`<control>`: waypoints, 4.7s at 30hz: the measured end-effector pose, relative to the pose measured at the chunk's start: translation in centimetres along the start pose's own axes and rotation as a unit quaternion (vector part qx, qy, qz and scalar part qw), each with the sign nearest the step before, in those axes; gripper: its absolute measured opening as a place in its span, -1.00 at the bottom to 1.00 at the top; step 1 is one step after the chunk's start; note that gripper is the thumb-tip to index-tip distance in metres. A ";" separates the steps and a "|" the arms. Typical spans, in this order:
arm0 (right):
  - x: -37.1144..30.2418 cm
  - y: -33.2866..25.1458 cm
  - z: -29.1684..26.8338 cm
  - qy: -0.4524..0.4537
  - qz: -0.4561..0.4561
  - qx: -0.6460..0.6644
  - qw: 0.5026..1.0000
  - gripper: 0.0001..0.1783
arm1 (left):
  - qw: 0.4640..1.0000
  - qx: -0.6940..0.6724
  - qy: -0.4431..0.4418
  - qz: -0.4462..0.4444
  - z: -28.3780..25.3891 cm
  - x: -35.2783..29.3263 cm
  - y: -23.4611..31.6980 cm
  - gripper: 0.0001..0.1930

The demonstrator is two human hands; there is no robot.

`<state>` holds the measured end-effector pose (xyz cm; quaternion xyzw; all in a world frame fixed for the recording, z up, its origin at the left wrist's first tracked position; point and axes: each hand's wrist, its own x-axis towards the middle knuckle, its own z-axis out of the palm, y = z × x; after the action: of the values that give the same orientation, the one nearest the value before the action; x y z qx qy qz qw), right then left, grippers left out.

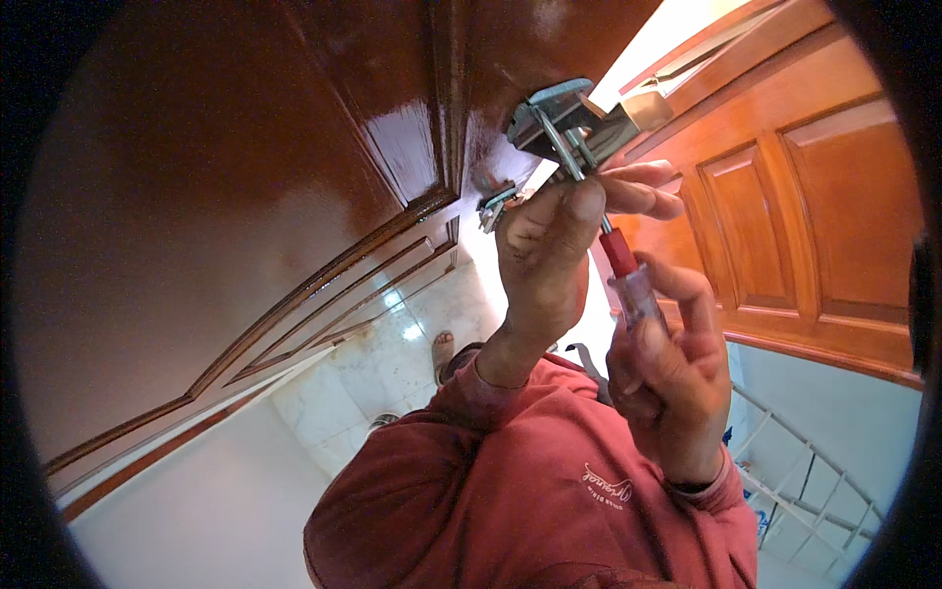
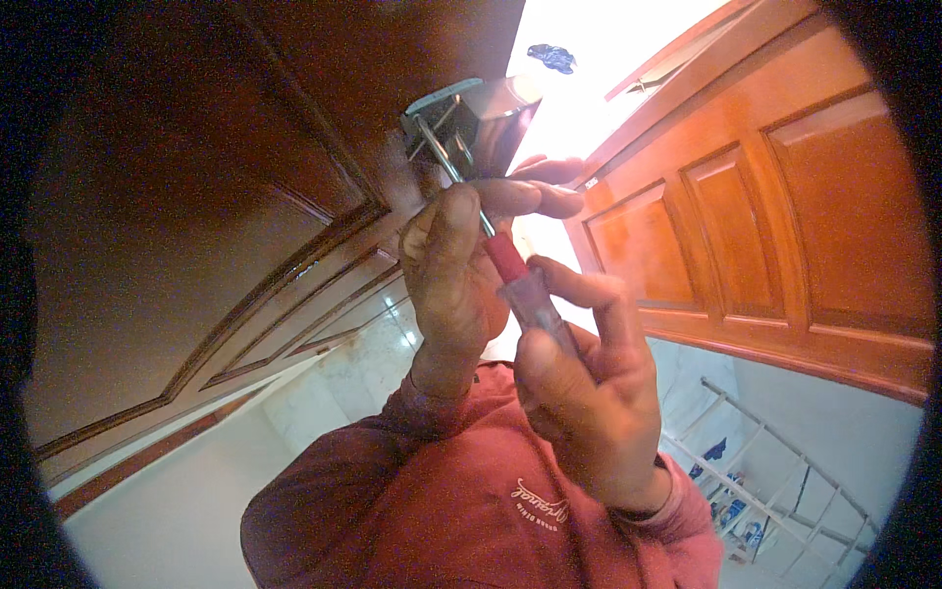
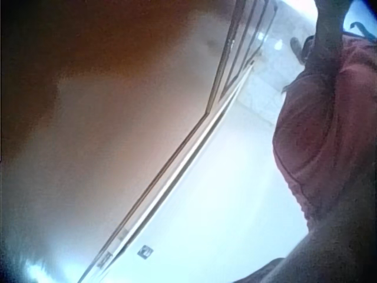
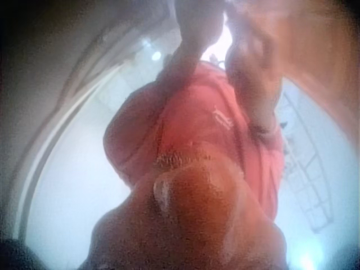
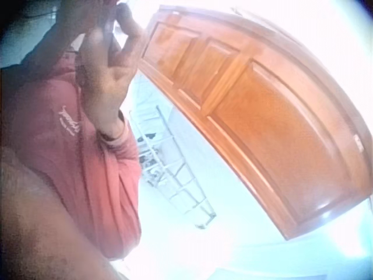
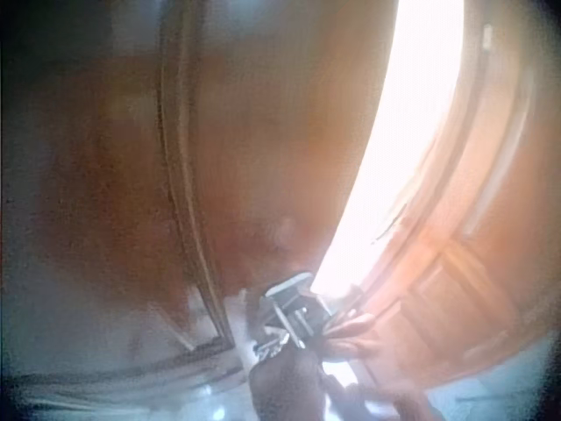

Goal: The person installs a door lock on a wooden door using a screwdriver. They repeatedly tighten screws on the lock mechanism, retrieve additional screws from a box on the floor, and continue securing the lock until it appears fixed.

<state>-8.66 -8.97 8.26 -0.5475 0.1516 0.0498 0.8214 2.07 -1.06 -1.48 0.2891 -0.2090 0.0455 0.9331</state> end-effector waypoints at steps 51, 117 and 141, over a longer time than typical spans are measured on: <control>0.7 -2.7 -0.6 -0.062 -0.018 -0.174 0.983 -0.43 | 0.997 0.016 0.079 0.005 1.4 0.6 1.4 -0.54; -0.6 -2.3 0.9 0.020 -0.336 -0.772 0.539 -0.37 | 0.749 0.638 0.032 0.174 -5.8 -1.0 0.6 -0.68; 0.5 -0.4 -0.8 0.074 -0.452 -0.702 0.545 -0.37 | 0.745 0.652 0.028 0.142 -4.9 -1.2 1.2 -0.70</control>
<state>-8.21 -9.88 8.16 -0.9475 -0.1386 -0.2783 0.0747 2.54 2.72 -5.00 0.7924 -0.1413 0.3104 0.5058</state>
